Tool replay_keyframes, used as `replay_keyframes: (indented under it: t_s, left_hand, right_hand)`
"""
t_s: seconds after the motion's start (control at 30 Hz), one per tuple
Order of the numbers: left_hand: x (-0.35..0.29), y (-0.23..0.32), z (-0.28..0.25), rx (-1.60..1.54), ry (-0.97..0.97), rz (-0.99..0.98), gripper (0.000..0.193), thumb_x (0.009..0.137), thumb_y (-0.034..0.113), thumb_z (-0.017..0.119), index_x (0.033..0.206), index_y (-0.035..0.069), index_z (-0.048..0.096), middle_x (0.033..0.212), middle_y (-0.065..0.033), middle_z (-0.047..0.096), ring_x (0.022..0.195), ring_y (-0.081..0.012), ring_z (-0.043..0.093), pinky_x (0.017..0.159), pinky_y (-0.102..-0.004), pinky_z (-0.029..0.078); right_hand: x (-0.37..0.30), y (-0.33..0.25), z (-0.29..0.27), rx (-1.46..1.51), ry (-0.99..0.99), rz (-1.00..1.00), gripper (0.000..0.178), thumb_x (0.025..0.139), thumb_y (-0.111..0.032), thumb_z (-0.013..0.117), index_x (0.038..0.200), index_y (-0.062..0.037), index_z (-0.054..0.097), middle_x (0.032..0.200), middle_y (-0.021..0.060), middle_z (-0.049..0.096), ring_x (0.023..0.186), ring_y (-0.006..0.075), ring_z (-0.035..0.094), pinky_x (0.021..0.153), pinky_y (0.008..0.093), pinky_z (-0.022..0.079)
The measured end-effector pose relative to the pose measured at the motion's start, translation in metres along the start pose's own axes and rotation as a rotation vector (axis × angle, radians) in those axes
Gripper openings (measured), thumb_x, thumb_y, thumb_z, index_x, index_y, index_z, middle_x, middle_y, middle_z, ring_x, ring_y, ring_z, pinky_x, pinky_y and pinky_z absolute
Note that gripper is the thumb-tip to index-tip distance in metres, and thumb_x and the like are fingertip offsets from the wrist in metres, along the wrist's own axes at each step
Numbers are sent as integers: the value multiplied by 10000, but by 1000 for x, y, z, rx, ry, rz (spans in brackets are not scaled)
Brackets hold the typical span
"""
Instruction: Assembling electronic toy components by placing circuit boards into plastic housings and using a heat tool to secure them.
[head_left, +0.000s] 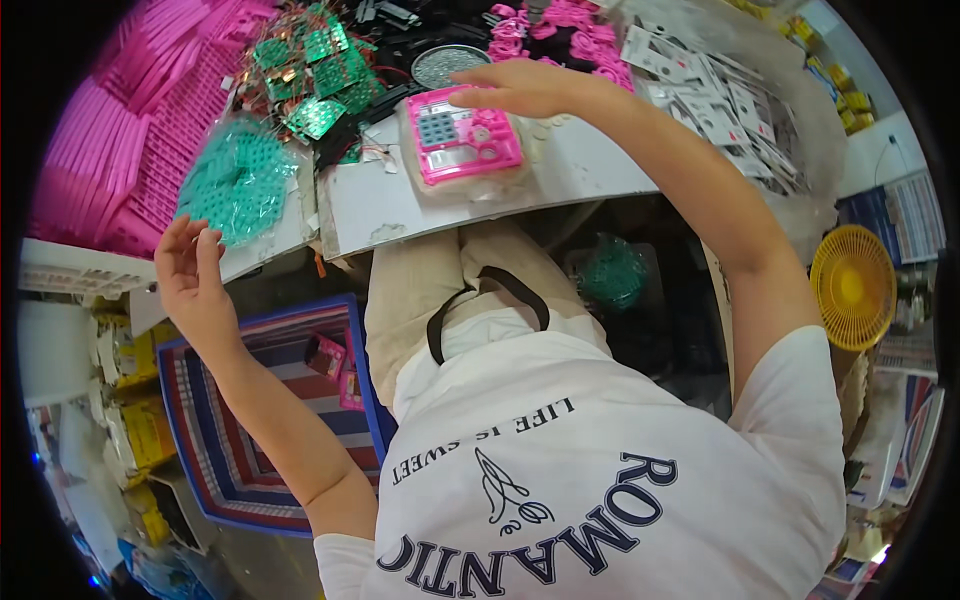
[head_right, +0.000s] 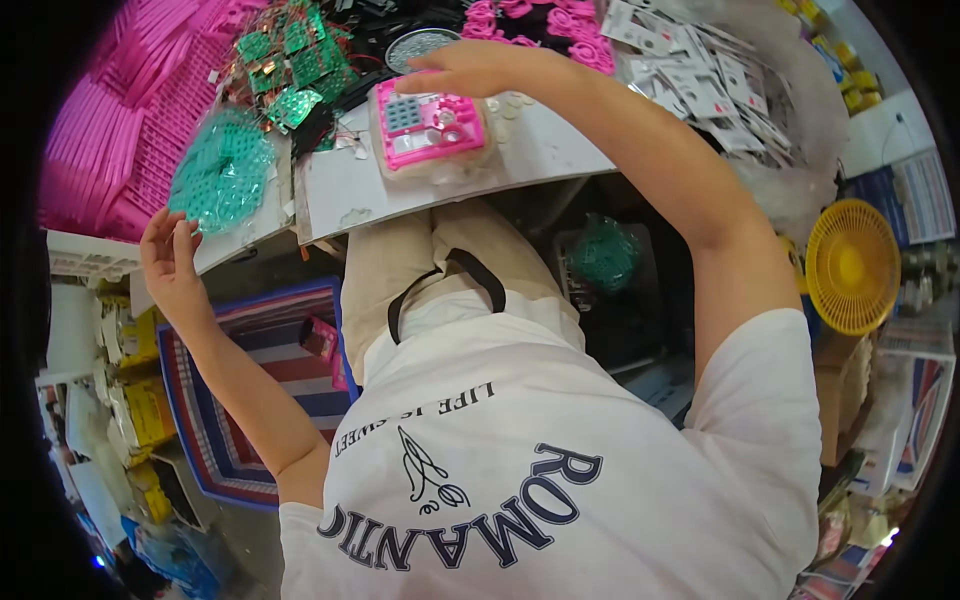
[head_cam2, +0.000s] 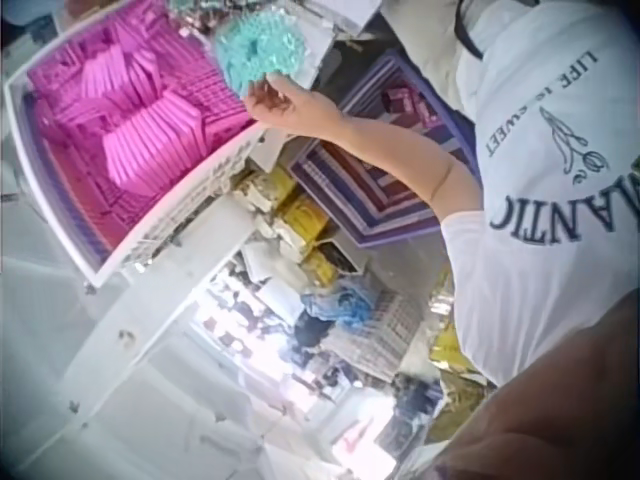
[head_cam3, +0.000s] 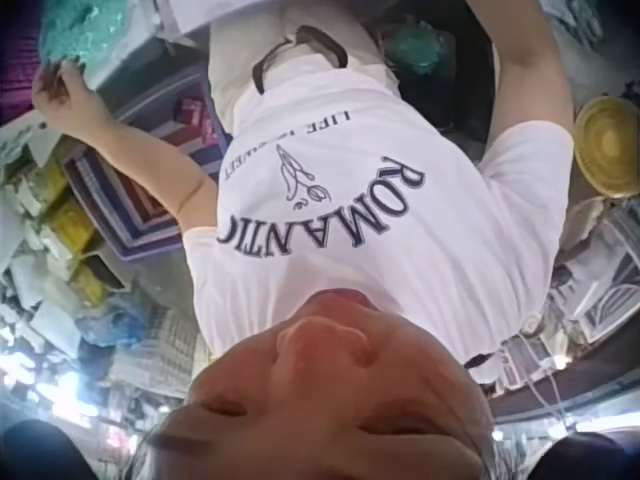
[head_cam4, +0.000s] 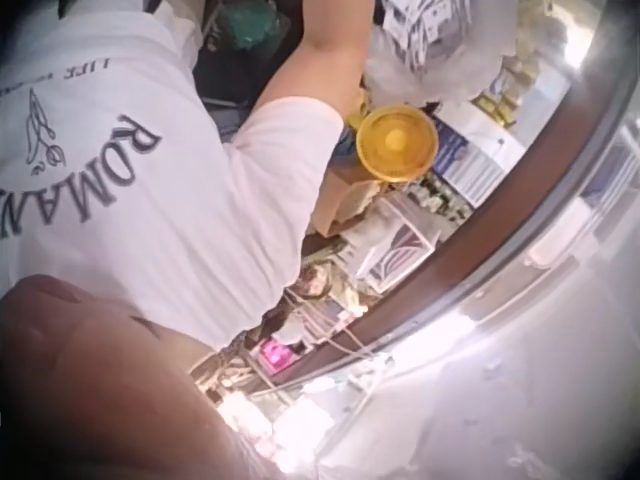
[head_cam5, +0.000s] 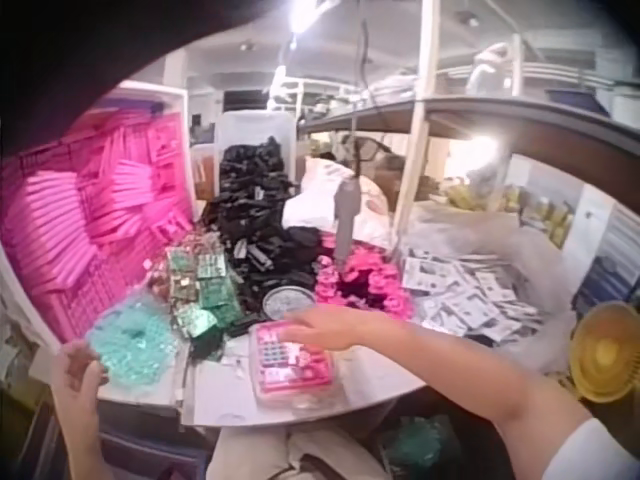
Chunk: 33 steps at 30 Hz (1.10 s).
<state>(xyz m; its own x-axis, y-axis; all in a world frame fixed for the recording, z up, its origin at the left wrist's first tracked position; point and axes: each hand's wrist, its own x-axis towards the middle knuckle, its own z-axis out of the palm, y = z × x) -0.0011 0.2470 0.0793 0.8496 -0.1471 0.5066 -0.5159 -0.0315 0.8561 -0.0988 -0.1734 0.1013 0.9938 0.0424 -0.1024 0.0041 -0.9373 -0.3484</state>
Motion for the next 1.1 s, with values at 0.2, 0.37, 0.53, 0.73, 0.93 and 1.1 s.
replay_keyframes:
  t_s: [0.2,0.37,0.53,0.73,0.93,1.1]
  left_hand:
    - [5,14,30,-26,-128,51,307,967,114,657,1252,21,589,1103,-67,650,976,-121,619,834,-265,499]
    - [-5,12,66,11,-279,82,271,977,136,649,1223,26,621,1080,-53,658,988,-115,607,863,-264,488]
    - [-31,-12,130,140,-593,38,319,999,213,614,1252,20,624,1169,-103,660,1091,-187,616,950,-320,473]
    - [-34,-47,176,488,-816,485,526,980,315,605,1397,9,506,1435,-213,503,1336,-369,470,1116,-489,344]
    - [-17,-60,201,783,-1030,542,788,938,461,599,1536,30,322,1636,-172,231,1507,-336,234,1156,-644,187]
    - [4,-67,217,805,-1100,567,841,928,520,576,1554,40,287,1641,-173,218,1517,-329,219,1164,-647,143]
  right_hand:
    - [-31,-1,-20,-19,93,57,811,953,-695,441,1436,-48,517,1432,183,551,1329,339,516,1122,391,379]
    - [-69,13,-40,62,251,100,912,885,-814,393,1316,-46,634,1234,211,670,1170,377,618,1028,424,453]
    - [-134,17,-46,304,437,172,577,1032,-532,422,1352,-97,625,1347,112,636,1226,242,592,1046,349,432]
    - [-235,25,-10,521,596,-5,509,1059,-346,342,1341,-23,616,1272,104,680,1174,211,619,1038,358,445]
    - [-264,36,36,779,670,106,564,1063,-371,308,1310,33,614,1175,183,703,1082,257,674,1011,372,479]
    - [-249,37,50,806,634,147,613,1057,-419,321,1288,68,614,1136,204,707,1079,269,674,1009,373,475]
